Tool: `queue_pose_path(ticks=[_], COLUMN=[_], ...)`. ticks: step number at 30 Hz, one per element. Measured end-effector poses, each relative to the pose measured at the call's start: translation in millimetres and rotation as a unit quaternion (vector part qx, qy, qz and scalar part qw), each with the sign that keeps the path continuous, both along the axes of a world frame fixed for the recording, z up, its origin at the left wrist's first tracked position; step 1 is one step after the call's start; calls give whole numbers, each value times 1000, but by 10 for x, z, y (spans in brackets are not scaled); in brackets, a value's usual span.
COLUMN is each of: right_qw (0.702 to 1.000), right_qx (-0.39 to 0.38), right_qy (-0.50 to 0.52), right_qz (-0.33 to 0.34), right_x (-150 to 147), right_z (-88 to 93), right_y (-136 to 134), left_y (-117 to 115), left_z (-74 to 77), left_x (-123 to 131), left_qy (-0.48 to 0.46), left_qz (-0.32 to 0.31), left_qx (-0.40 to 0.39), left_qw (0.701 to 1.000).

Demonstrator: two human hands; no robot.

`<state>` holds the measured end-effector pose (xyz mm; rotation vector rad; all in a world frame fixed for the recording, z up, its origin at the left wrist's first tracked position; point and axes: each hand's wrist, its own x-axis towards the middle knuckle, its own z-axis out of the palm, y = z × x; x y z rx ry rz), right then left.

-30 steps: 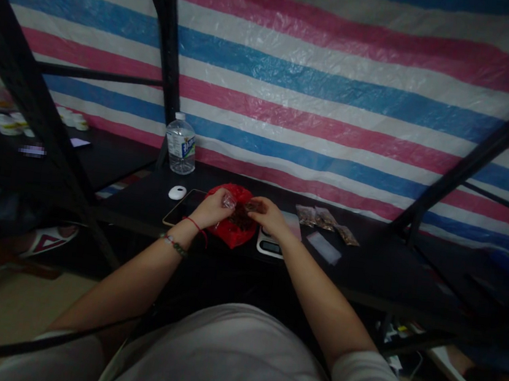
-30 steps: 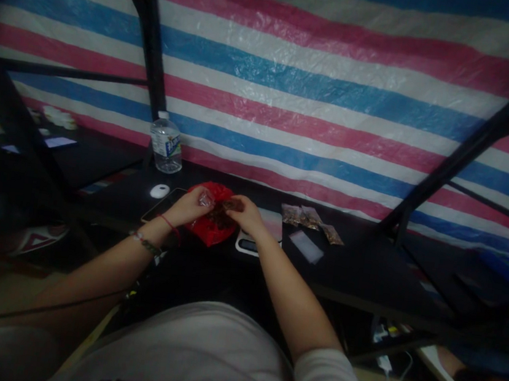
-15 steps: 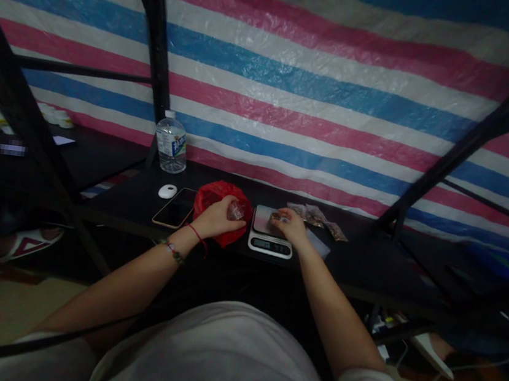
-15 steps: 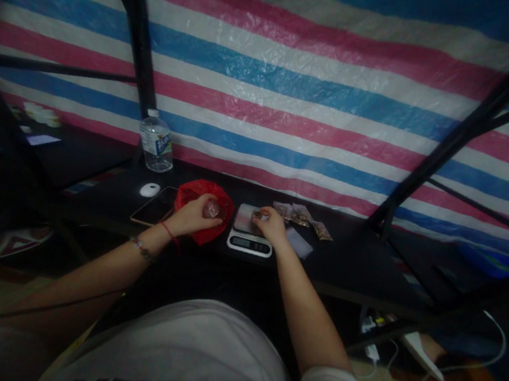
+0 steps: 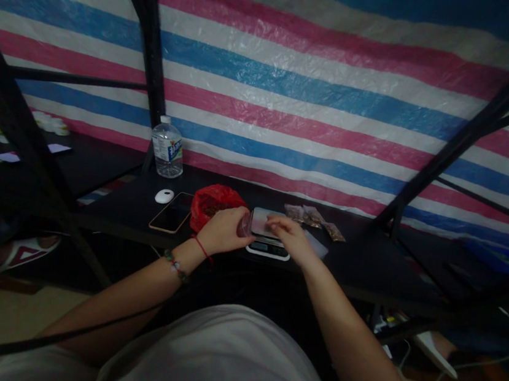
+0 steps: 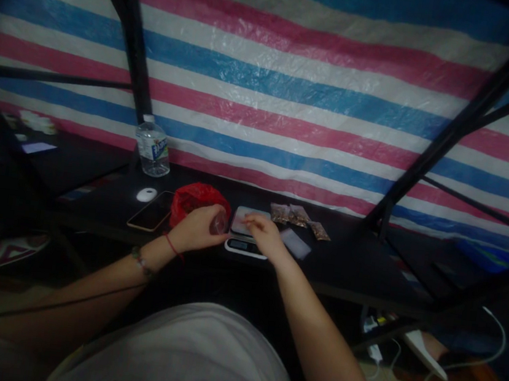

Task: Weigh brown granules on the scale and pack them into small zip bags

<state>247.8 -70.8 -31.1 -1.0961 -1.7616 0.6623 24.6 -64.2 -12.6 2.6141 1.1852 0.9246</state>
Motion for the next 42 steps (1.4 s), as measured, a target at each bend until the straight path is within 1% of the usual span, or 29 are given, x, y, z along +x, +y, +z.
queue_pose_path(ticks=[2, 4, 6, 9, 11, 13, 15, 16, 18, 20, 22, 25, 28, 30, 31, 33, 35, 36, 37, 39, 42], right_qw=[996, 991, 991, 991, 994, 996, 995, 994, 992, 990, 990, 991, 994, 996, 996, 998, 997, 995, 993, 989, 985], right_qx=[-58, -84, -83, -69, -63, -67, -85, -92, -97, -96, -100, -103, -90, -83, -78, -58, -18, 5, 27, 57, 56], right_qy=[16, 6, -37, -96, -77, -29, 23, 43, 71, 84, 81, 66, 54, 42, 32, -3, -52, -77, -100, -137, -159], right_qz=[70, 100, 102, 67, 53, 57, 55, 49, 44, 53, 63, 58, 35, 18, 5, -31, -57, -58, -50, -14, 20], right_x=[-124, -221, -273, -270, -235, -187, -134, -109, -69, -51, -56, -81, -77, -51, -36, -14, -22, -43, -74, -162, -301], right_z=[27, 63, 100, 132, 139, 159, 204, 235, 301, 351, 374, 364, 328, 301, 288, 264, 240, 228, 215, 187, 152], right_y=[-112, -196, -251, -288, -285, -270, -256, -254, -259, -273, -287, -294, -274, -247, -232, -207, -199, -204, -214, -249, -305], left_y=[-83, -175, -260, -327, -301, -215, -89, -22, 91, 161, 190, 216, 264, 283, 278, 227, 129, 72, 18, -67, -109], left_z=[33, 55, 63, 53, 38, 21, 0, -11, -32, -53, -71, -100, -115, -97, -77, -18, 41, 61, 71, 62, 19], left_x=[66, 127, 180, 223, 211, 160, 83, 42, -25, -62, -69, -58, -73, -104, -120, -144, -141, -127, -106, -57, -8], left_qy=[38, 69, 82, 79, 60, 19, -56, -107, -207, -273, -302, -309, -288, -265, -253, -213, -142, -96, -51, 21, 69], left_qz=[1, -2, -9, -24, -33, -51, -79, -92, -116, -132, -139, -138, -123, -95, -75, -40, -36, -52, -69, -94, -103], left_qx=[29, 46, 53, 51, 45, 30, -14, -57, -176, -272, -316, -323, -308, -266, -222, -90, 38, 72, 86, 84, 60], left_qw=[999, 997, 995, 995, 997, 998, 995, 988, 955, 913, 889, 884, 898, 922, 939, 972, 989, 991, 993, 992, 991])
